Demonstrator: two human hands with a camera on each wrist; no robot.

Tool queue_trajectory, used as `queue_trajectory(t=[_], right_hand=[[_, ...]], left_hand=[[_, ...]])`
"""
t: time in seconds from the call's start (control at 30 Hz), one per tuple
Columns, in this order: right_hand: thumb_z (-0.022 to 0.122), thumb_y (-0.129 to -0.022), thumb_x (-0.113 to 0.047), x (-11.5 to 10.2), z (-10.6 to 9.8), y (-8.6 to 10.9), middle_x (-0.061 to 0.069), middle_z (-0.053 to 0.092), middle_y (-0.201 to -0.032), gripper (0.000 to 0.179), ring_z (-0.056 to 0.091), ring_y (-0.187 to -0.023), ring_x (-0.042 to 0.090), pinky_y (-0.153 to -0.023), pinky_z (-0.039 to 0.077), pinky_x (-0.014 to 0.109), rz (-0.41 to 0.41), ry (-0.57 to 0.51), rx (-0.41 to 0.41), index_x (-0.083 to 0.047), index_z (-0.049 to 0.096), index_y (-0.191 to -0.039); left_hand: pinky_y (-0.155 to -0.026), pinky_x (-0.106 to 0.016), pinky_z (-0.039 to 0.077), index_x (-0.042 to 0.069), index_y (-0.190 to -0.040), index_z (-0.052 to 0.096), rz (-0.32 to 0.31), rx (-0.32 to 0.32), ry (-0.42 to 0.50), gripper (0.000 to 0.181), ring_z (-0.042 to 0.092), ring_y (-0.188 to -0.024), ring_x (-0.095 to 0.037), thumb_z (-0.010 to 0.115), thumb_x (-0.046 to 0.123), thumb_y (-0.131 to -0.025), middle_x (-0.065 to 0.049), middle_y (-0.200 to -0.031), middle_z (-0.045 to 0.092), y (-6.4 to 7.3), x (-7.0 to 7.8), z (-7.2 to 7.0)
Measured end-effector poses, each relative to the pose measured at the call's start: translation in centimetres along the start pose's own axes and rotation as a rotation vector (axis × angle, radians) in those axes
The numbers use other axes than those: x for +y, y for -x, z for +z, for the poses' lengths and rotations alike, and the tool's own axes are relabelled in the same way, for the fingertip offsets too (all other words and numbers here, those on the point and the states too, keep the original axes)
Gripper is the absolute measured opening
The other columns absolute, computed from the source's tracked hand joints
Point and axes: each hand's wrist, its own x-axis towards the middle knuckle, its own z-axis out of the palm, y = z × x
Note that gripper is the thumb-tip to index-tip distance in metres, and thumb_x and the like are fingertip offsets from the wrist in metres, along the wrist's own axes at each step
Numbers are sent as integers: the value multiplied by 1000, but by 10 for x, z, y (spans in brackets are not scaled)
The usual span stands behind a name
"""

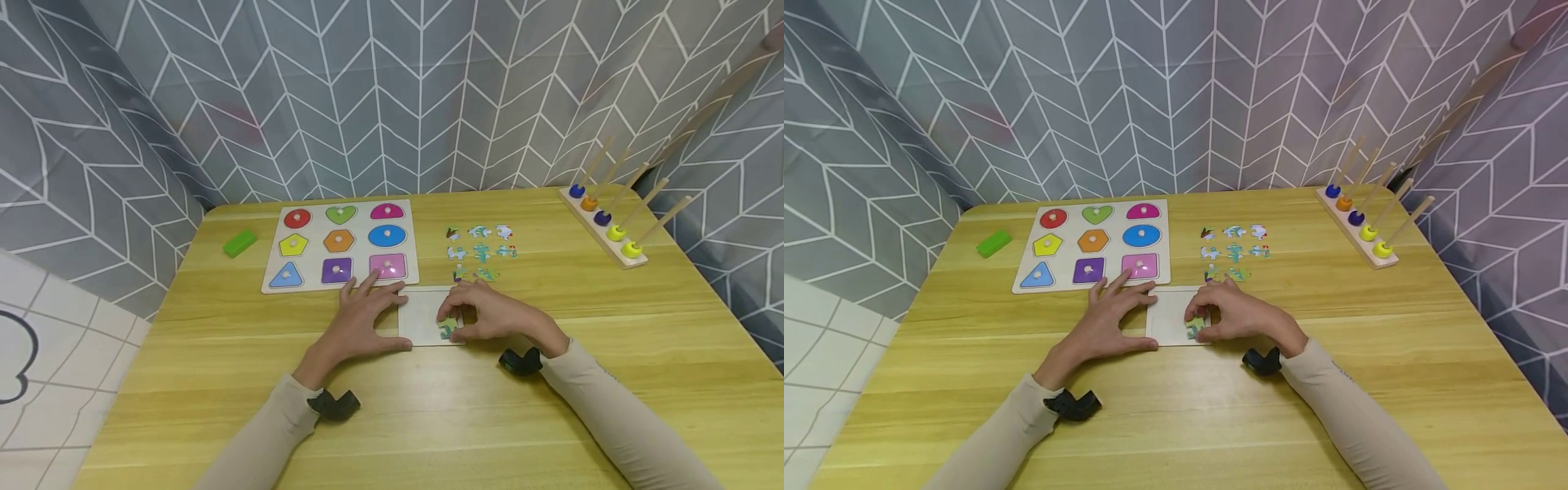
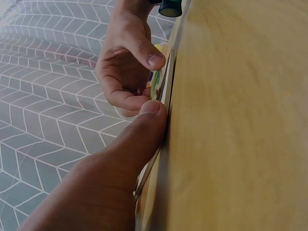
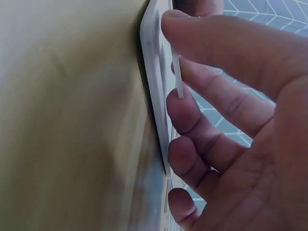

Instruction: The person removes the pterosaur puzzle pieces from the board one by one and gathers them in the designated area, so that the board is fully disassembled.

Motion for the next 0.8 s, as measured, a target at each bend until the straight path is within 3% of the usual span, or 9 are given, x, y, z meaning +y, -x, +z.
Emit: queue_trajectory(t=[0.13, 0.5, 0.8], right_hand=[[86, -81, -21, 4, -4, 1, -8, 67, -93, 28, 56, -90, 12, -86, 41, 34, -1, -29, 25, -21, 75, -106], [84, -83, -13, 30, -27, 13, -5, 73, -107, 26, 63, -95, 16, -87, 50, 37, 29, -60, 156, -17, 77, -109], [82, -85, -12, 52, -53, 35, 0, 73, -103, 27, 56, -97, 21, -90, 40, 42, 154, 13, 255, -13, 75, -112]], left_hand=[[-122, -66, 5, 30, -140, 60, 1, 0, 0, 79, 9, -161, -28, 73, 73, -74, 12, -162, 42, 0, 0, 0], [-122, -66, 4, 29, -139, 61, 6, 12, 24, 79, 11, -160, -30, 75, 71, -74, 11, -161, 43, 1, 0, 0], [-123, -64, 3, 30, -139, 60, 1, 1, 17, 79, 9, -161, -29, 75, 72, -74, 11, -162, 42, 1, 0, 0]])
